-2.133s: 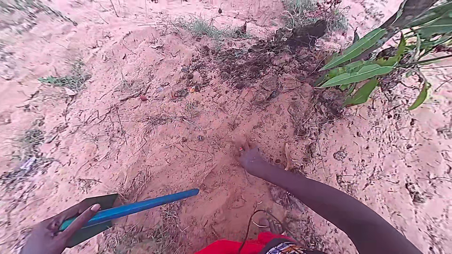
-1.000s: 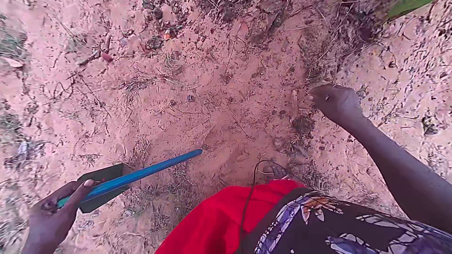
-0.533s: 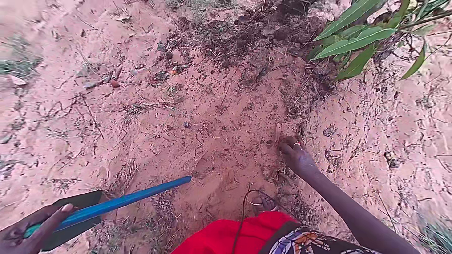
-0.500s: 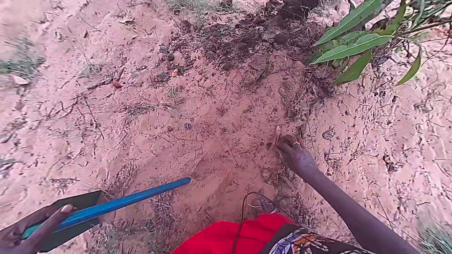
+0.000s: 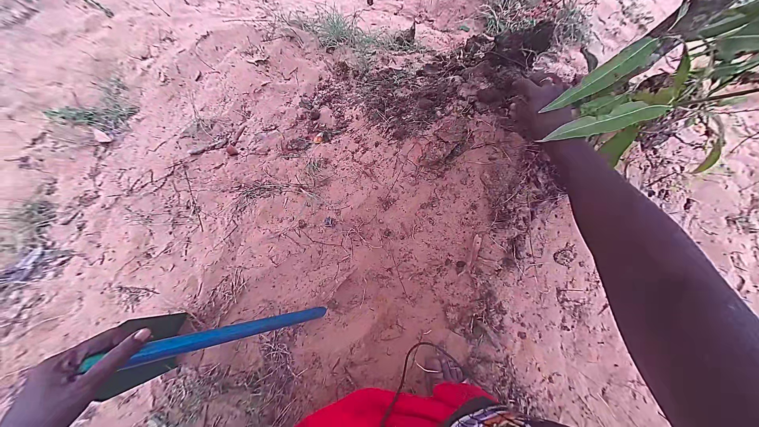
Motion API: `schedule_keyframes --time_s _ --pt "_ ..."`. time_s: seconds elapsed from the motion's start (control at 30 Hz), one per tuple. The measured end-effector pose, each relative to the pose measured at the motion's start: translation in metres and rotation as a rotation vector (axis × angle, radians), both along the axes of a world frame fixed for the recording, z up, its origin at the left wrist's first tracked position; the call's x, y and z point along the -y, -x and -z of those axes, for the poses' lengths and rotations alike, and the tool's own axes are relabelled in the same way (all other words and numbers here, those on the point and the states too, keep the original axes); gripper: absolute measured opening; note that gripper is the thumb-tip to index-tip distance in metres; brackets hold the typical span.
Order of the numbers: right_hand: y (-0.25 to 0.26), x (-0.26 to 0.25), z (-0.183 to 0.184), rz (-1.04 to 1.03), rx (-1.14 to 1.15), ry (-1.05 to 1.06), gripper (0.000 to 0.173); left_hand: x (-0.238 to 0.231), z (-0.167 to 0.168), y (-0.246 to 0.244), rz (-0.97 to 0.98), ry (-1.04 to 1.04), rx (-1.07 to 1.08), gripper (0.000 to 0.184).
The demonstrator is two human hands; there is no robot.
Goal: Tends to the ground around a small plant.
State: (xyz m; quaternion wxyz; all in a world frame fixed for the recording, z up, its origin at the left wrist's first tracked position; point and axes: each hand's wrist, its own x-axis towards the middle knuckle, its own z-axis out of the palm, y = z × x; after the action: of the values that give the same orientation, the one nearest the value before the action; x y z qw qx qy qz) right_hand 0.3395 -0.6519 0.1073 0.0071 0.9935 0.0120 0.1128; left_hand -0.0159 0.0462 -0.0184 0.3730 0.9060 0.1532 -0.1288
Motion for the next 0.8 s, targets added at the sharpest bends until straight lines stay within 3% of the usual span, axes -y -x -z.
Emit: schedule_keyframes --time_s 0.17,0.37,0.53,0.6,0.7,0.8 --pt "0.087 -0.012 0.053 -0.14 0.054 -0.018 0.032 -0.002 0.007 -0.001 -0.034 -0.013 0.056 0.047" --pt "0.239 0.015 0.123 -0.083 -0.087 -0.333 0.023 -0.014 0.008 0.0 -0.005 0.03 0.083 0.039" --pt "0.339 0.015 0.16 -0.025 -0.15 -0.304 0.021 -0.04 0.026 0.003 0.045 0.088 0.153 0.035" --pt "0.357 0.007 0.166 0.076 -0.321 -0.345 0.032 -0.047 0.031 0.004 0.06 0.084 0.16 0.036" --pt "0.368 -0.01 0.18 0.27 -0.517 -0.418 0.07 -0.051 0.032 0.006 0.056 0.049 0.143 0.039" --pt "0.379 -0.036 0.186 0.344 -0.563 -0.424 0.083 -0.057 0.035 0.008 0.057 0.003 0.118 0.041"
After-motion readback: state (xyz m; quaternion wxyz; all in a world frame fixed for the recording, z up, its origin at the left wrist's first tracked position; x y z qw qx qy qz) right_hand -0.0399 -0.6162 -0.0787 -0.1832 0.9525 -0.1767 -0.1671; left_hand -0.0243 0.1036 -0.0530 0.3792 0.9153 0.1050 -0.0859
